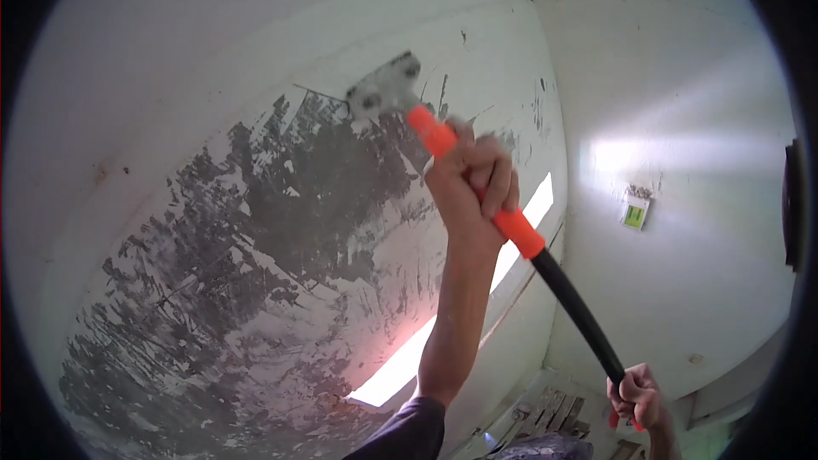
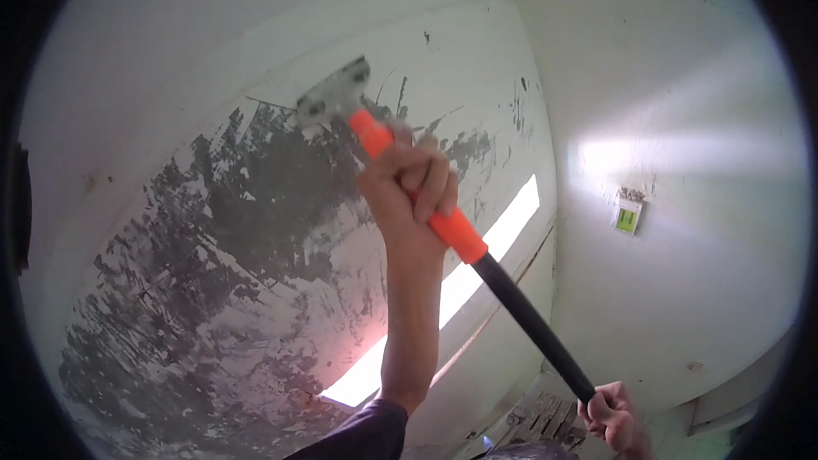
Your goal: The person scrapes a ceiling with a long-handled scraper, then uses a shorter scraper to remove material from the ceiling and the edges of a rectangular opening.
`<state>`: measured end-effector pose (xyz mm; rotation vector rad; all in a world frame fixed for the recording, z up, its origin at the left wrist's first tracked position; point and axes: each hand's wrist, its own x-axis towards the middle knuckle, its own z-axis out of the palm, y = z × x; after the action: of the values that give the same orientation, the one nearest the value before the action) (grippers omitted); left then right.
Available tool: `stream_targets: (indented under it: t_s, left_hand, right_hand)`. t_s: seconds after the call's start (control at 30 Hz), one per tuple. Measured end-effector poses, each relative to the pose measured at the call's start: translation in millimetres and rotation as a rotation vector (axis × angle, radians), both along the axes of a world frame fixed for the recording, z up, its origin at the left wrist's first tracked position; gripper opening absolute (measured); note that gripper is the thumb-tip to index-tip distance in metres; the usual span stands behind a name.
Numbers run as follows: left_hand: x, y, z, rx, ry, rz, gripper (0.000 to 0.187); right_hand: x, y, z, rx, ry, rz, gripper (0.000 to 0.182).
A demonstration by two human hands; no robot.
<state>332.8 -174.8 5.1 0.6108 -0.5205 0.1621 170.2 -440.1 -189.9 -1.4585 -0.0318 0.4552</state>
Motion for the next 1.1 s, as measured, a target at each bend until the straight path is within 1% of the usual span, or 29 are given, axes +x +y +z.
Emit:
stream_targets:
  t_s: [0.07,0.1,0.13,0.17,0.2,0.23,0.27,0.33,0.37,0.47,0.53,0.6,0.63,0.67,0.7,0.73,0.8,0.83,0.87,0.93,0.97,1.0,1.03,1.07,1.1]
  left_hand:
    - [-10,0,-16,0.018,0.044,-0.016,0.018]
    - [-8,4,-16,0.047,-0.024,-0.129,0.019]
    - [1,6,-13,0.049,-0.021,-0.135,0.019]
    - [7,4,3,0.037,-0.035,-0.07,0.019]
    - [6,3,10,0.026,-0.048,-0.003,0.019]
    - [2,-1,12,0.016,-0.002,0.038,0.019]
    - [0,-1,8,0.014,-0.013,0.038,0.019]
    - [-5,0,-5,0.01,-0.015,-0.029,0.018]
    - [-7,0,0,0.033,0.024,-0.014,0.018]
    - [-3,-3,2,0.007,0.035,-0.003,0.019]
    - [-12,-1,-12,0.036,0.054,0.019,0.019]
    - [-12,2,-8,0.063,0.059,0.041,0.018]
    - [-11,4,-6,0.097,0.076,0.042,0.018]
    - [-10,5,-4,0.131,0.101,0.043,0.018]
    - [-5,2,7,0.083,0.057,0.08,0.02]
    - [-8,2,4,0.088,0.073,0.083,0.02]
    - [-7,1,10,0.079,0.021,0.079,0.02]
    - [-10,3,-2,0.057,0.019,0.019,0.02]
    - [-12,5,-2,0.052,0.007,0.02,0.02]
    - [-17,5,-7,0.096,0.066,0.042,0.019]
    - [-8,4,1,0.078,0.048,0.086,0.018]
    - [-7,3,2,0.087,0.074,0.077,0.018]
    - [-8,3,6,0.093,0.032,0.1,0.018]
    - [-7,2,12,0.092,-0.028,0.127,0.018]
    - [-14,3,4,0.083,0.006,0.085,0.019]
  right_hand:
    - [-4,-12,-15,-0.005,0.018,0.06,0.038]
    - [-8,-9,-7,0.003,0.062,0.061,0.035]
    - [-5,-7,-15,0.006,0.065,0.056,0.035]
    - [-1,-1,-31,0.096,-0.036,-0.118,0.035]
    - [2,-3,-6,0.072,0.008,-0.052,0.036]
    - [5,-6,18,0.045,0.051,0.016,0.037]
    - [-3,-10,28,0.044,0.039,0.016,0.037]
    - [-12,-15,35,-0.057,0.149,0.029,0.034]
    - [-13,-16,33,-0.109,0.063,-0.029,0.035]
    - [-7,-20,38,-0.028,0.084,0.02,0.037]
    - [-18,-17,7,0.08,0.081,-0.154,0.038]
    - [-17,-16,14,-0.035,0.102,0.034,0.04]
    - [-13,-11,23,-0.036,0.136,0.057,0.04]
    - [-11,-4,27,-0.04,0.143,0.057,0.04]
    - [-7,5,28,-0.018,0.067,0.043,0.04]
    - [-10,10,27,0.011,0.002,0.031,0.039]
    - [-11,4,24,0.0,-0.015,-0.002,0.039]
    - [-16,-7,9,0.019,0.035,0.027,0.04]
    - [-17,-10,12,0.036,0.083,0.054,0.04]
    - [-19,0,27,0.006,0.139,0.053,0.04]
    - [-15,6,24,-0.017,0.077,0.009,0.04]
    - [-14,10,25,-0.04,0.019,-0.032,0.04]
    - [-15,14,39,0.006,0.055,-0.005,0.04]
    - [-19,10,33,0.0,0.049,-0.004,0.04]
    - [-25,5,18,0.011,0.083,0.032,0.041]
